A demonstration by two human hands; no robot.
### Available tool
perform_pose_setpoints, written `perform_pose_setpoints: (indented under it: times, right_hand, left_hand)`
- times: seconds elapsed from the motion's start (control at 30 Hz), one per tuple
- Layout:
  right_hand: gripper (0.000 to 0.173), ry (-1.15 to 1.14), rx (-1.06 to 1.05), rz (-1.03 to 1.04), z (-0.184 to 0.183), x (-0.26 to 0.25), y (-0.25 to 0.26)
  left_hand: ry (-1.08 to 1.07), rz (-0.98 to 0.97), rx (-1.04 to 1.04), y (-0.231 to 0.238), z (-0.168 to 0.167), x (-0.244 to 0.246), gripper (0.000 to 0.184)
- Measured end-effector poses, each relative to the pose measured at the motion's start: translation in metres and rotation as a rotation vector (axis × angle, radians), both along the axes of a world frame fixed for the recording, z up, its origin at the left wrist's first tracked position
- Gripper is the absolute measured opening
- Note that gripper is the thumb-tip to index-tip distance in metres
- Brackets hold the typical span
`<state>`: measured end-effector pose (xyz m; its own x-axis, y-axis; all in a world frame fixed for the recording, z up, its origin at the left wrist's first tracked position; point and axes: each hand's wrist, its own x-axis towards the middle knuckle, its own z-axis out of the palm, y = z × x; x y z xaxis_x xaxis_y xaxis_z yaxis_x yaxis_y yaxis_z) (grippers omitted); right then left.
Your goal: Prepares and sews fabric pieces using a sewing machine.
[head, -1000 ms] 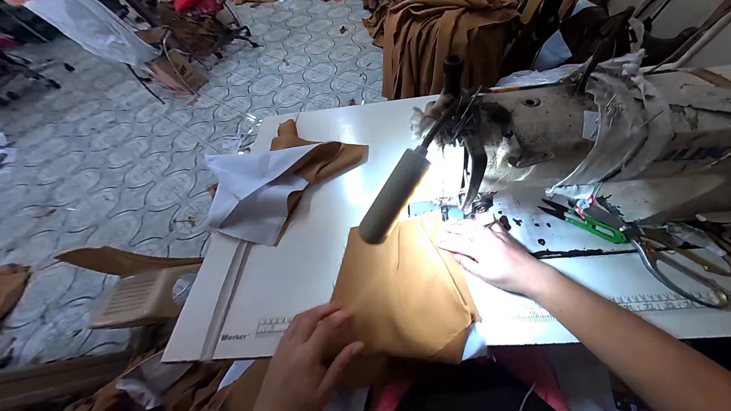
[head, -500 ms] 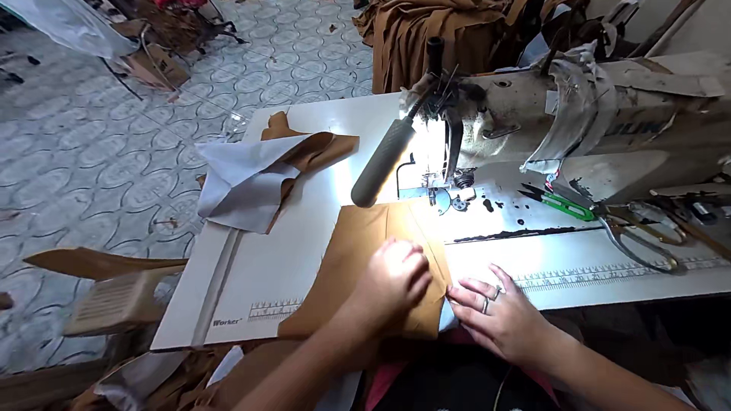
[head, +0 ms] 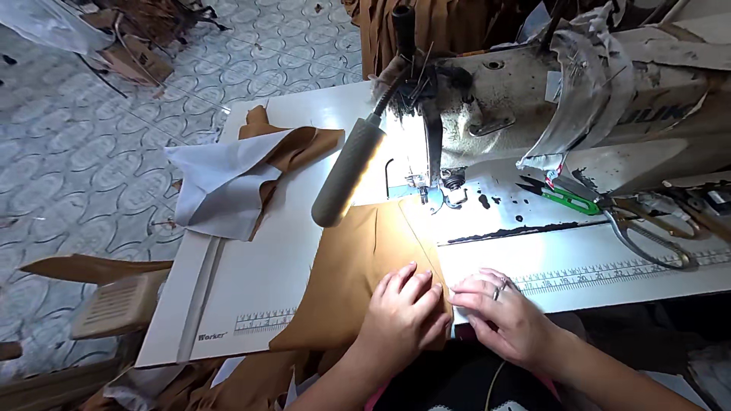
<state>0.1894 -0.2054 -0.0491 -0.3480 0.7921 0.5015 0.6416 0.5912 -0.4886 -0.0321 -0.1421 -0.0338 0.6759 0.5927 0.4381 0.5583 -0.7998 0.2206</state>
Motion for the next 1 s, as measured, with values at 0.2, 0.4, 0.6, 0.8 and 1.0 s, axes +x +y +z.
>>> perform_pose_setpoints:
  times: [0.2,0.4,0.6,0.8,1.0]
  right_hand:
    - [0.037,-0.243,0.057,-0.053,-0.001,-0.008,-0.002]
    - [0.038,-0.272,0.054,-0.087,0.002,-0.013,0.0]
    - [0.038,-0.241,0.041,-0.05,0.003,-0.01,0.002]
    - [0.038,-0.254,0.037,-0.054,0.006,-0.007,0.005]
    - [0.032,-0.253,0.026,-0.011,0.014,-0.003,0.039]
  left_hand:
    - [0.199,0.199,-0.317,0.071,0.023,-0.005,0.065]
    - [0.372,0.25,-0.487,0.101,0.027,-0.012,0.086]
    - [0.15,0.096,-0.275,0.063,0.019,-0.002,0.052]
    - [0.226,0.094,-0.383,0.061,0.013,-0.008,0.08]
    - [0.286,0.088,-0.525,0.089,0.025,-0.003,0.08]
